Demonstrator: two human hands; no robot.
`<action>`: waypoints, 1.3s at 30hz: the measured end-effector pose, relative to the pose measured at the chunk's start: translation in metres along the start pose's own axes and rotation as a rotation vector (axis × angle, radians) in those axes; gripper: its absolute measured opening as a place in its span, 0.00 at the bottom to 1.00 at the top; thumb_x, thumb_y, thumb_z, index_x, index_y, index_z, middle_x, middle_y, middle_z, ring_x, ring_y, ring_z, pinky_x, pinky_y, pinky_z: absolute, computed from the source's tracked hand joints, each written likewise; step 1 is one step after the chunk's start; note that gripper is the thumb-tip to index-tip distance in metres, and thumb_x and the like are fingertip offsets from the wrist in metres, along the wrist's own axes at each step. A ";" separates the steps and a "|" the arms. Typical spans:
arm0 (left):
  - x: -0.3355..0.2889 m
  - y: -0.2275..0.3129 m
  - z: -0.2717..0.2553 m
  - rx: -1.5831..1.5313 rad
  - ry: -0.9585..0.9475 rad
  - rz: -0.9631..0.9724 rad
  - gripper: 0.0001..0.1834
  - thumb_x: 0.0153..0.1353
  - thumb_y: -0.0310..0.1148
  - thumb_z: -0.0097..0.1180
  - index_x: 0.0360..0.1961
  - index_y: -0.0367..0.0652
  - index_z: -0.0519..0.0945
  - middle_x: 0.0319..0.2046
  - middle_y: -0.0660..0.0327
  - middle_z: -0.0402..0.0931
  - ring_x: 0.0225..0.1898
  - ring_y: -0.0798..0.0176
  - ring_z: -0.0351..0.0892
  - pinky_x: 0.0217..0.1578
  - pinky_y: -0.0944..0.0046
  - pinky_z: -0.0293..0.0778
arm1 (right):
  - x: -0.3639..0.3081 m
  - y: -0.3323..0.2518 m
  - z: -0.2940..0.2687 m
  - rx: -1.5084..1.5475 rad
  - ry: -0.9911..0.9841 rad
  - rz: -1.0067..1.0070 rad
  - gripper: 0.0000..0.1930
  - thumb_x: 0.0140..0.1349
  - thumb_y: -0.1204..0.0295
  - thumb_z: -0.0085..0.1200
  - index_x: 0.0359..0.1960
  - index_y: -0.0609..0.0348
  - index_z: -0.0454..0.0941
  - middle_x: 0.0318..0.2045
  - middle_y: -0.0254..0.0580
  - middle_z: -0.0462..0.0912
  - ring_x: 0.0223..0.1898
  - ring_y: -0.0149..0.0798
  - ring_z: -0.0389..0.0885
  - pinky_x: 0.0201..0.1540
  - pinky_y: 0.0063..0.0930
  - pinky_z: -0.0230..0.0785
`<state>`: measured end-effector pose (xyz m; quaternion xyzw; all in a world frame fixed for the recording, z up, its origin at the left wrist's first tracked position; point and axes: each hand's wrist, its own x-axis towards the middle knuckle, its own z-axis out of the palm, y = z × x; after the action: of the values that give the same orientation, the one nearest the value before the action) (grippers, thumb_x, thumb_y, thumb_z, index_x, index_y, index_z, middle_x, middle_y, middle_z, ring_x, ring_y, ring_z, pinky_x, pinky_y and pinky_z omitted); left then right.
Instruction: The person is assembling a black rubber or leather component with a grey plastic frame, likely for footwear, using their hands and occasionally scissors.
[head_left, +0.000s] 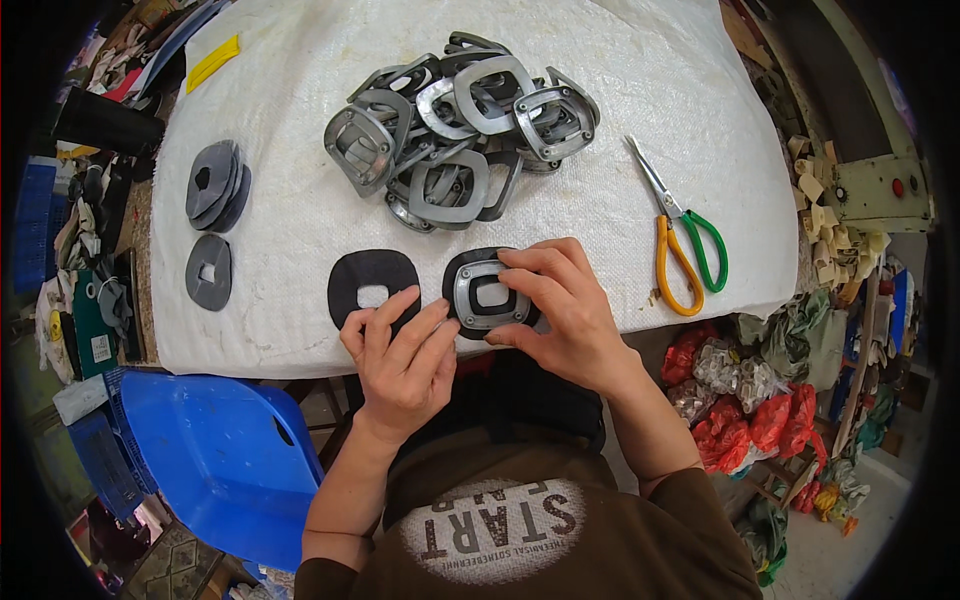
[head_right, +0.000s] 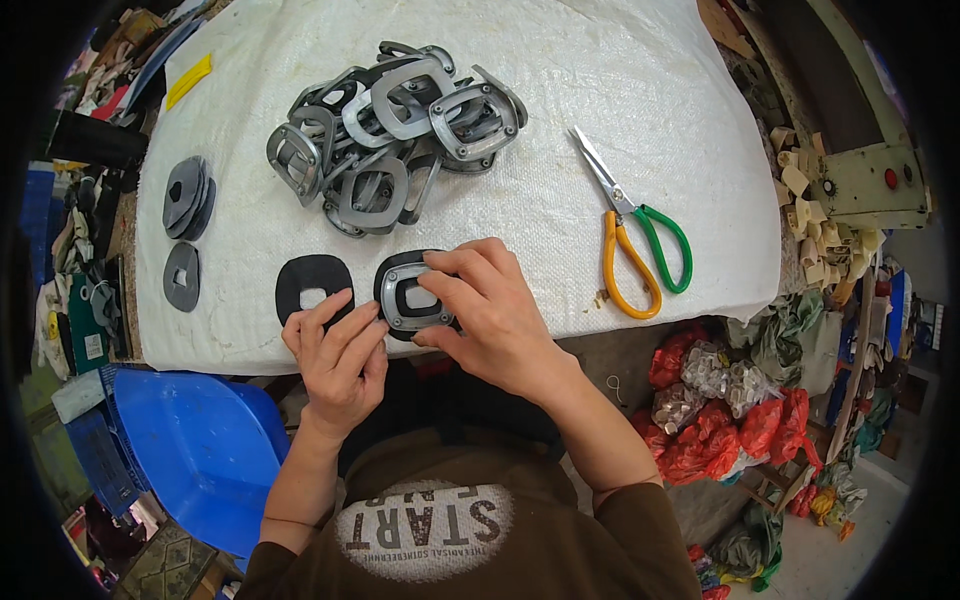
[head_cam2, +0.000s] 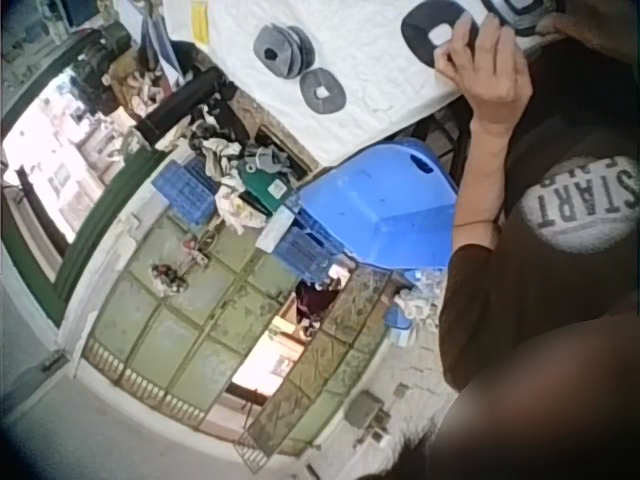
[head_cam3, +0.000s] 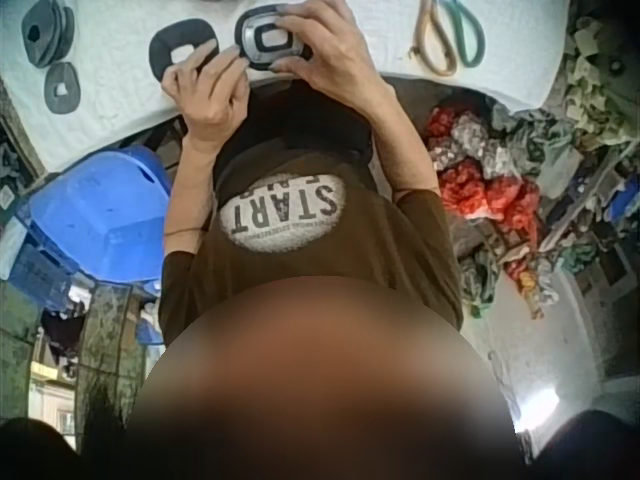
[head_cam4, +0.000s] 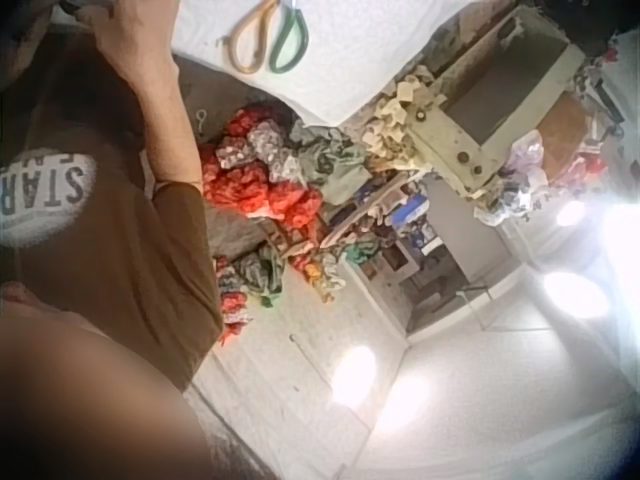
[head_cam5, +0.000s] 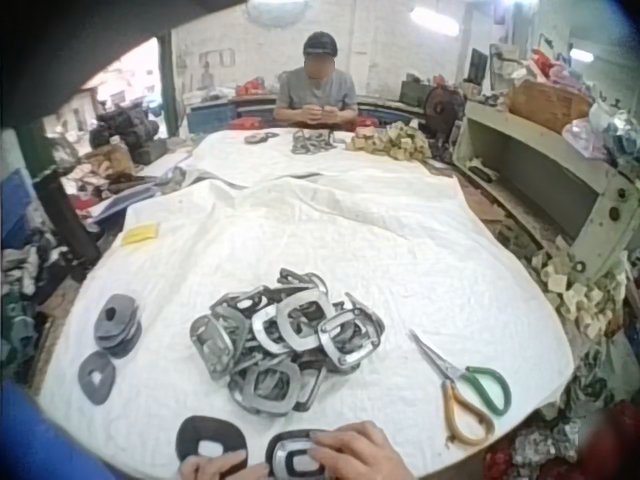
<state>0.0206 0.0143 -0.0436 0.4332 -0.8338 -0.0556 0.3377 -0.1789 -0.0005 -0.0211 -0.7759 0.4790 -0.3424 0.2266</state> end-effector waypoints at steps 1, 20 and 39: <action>0.000 0.000 0.000 0.001 0.000 0.001 0.11 0.42 0.22 0.58 0.31 0.42 0.79 0.39 0.63 0.76 0.46 0.55 0.71 0.42 0.56 0.58 | 0.000 0.000 0.000 0.001 -0.002 0.002 0.28 0.30 0.75 0.68 0.40 0.59 0.72 0.43 0.42 0.74 0.43 0.47 0.70 0.42 0.34 0.68; -0.002 -0.001 0.002 0.002 -0.006 -0.017 0.11 0.41 0.24 0.58 0.31 0.44 0.80 0.40 0.66 0.76 0.47 0.58 0.71 0.45 0.56 0.56 | 0.001 0.001 0.000 -0.030 -0.019 0.014 0.28 0.29 0.74 0.68 0.39 0.60 0.72 0.43 0.42 0.74 0.43 0.46 0.70 0.43 0.34 0.68; -0.003 -0.001 0.001 -0.006 -0.003 -0.016 0.10 0.42 0.24 0.58 0.30 0.44 0.80 0.40 0.65 0.76 0.47 0.58 0.71 0.44 0.56 0.56 | 0.005 -0.004 -0.003 -0.064 -0.080 0.067 0.28 0.30 0.72 0.68 0.39 0.59 0.72 0.43 0.40 0.75 0.43 0.46 0.68 0.45 0.34 0.65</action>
<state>0.0217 0.0158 -0.0461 0.4388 -0.8306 -0.0611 0.3373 -0.1773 -0.0037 -0.0149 -0.7794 0.5060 -0.2878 0.2317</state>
